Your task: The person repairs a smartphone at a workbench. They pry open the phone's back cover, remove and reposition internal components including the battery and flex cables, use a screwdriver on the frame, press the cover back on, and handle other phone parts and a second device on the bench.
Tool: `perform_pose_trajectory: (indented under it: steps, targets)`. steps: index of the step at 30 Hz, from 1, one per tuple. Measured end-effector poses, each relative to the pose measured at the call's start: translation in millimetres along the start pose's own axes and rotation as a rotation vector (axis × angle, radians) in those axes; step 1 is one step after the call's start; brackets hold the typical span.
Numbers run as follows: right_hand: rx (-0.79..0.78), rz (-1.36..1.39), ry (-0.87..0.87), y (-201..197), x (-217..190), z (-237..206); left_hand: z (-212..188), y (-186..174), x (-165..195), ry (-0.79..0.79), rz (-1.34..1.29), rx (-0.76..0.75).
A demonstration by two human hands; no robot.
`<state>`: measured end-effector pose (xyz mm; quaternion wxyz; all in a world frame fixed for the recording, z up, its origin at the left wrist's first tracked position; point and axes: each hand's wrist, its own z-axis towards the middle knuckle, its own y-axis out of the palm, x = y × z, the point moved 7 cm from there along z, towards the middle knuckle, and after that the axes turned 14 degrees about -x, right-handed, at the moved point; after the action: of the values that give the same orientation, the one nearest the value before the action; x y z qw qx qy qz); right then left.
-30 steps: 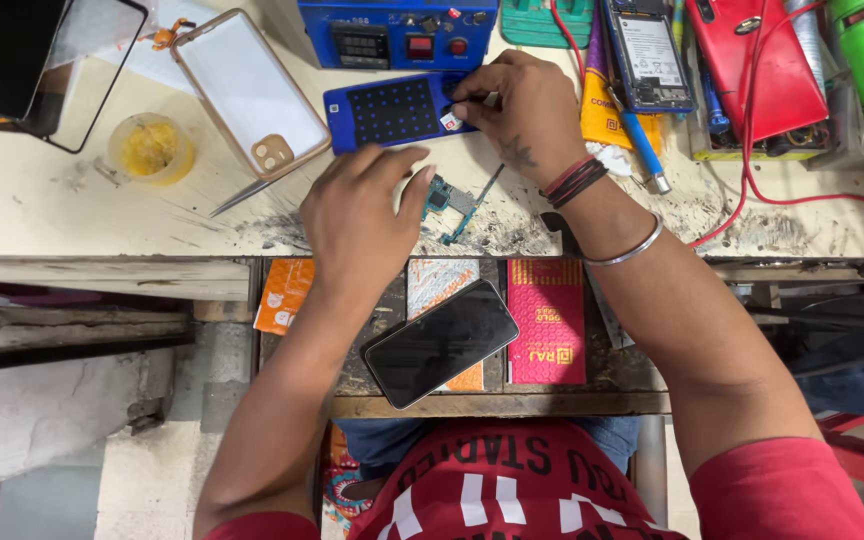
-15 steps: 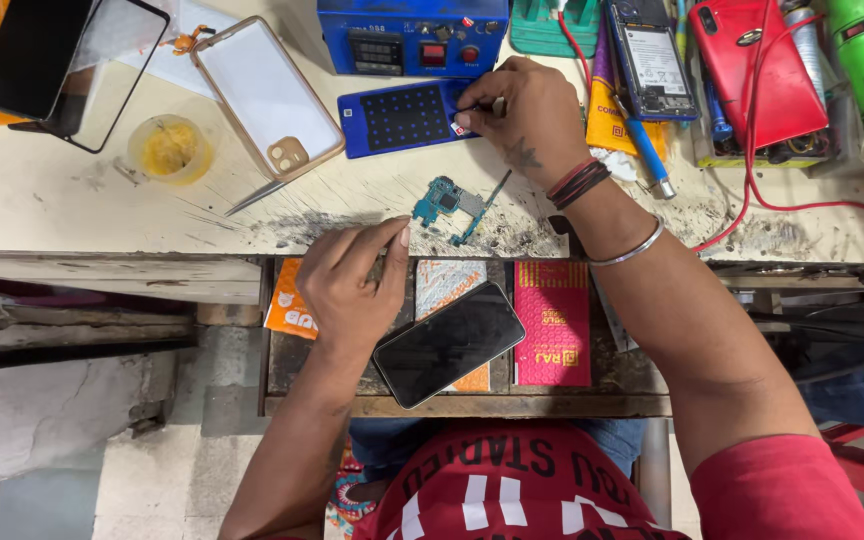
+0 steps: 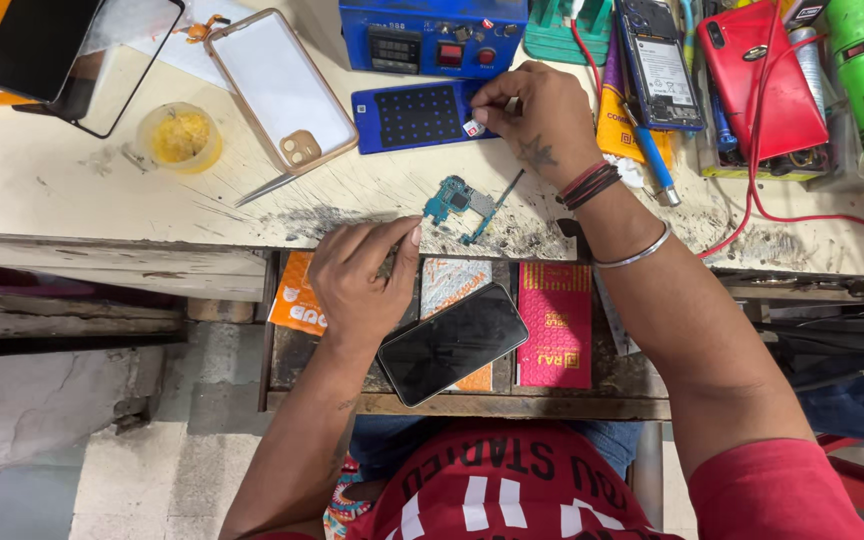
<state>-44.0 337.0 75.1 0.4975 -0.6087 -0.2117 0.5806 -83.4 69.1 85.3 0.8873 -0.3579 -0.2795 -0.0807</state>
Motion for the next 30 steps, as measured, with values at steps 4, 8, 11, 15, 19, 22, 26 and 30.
perform_pose_trajectory:
  steps: [4, 8, 11, 15, 19, 22, 26, 30]
  targets:
    - [0.001, -0.019, 0.009, -0.1, 0.5, 1.6, -0.4, -0.5, 0.1, -0.008, -0.022, 0.004]
    - [-0.018, 0.005, 0.001, -0.8, 0.9, 1.7, -0.1, -0.4, 0.4, -0.004, -0.022, 0.008]
    - [-0.023, -0.001, 0.007, -0.8, 1.4, 2.1, -0.6, -0.2, -0.1, -0.015, -0.020, 0.005]
    - [-0.048, 0.003, 0.013, -0.3, 2.0, 2.9, -0.3, -0.1, 1.0, -0.003, -0.013, 0.001]
    - [-0.027, -0.080, -0.072, -4.5, -4.3, 0.4, -0.1, 0.2, 0.4, -0.017, -0.026, 0.000]
    - [-0.108, -0.062, -0.075, -1.8, -2.4, 0.5, -0.3, -0.1, 0.5, -0.013, -0.028, 0.007]
    - [-0.143, -0.047, -0.110, -2.5, -1.3, 4.5, 0.0, 0.9, 0.0, -0.016, -0.028, -0.007]
    - [-0.169, -0.024, -0.173, -3.6, -3.5, 7.0, 0.0, 1.1, 0.2, -0.012, -0.021, -0.011]
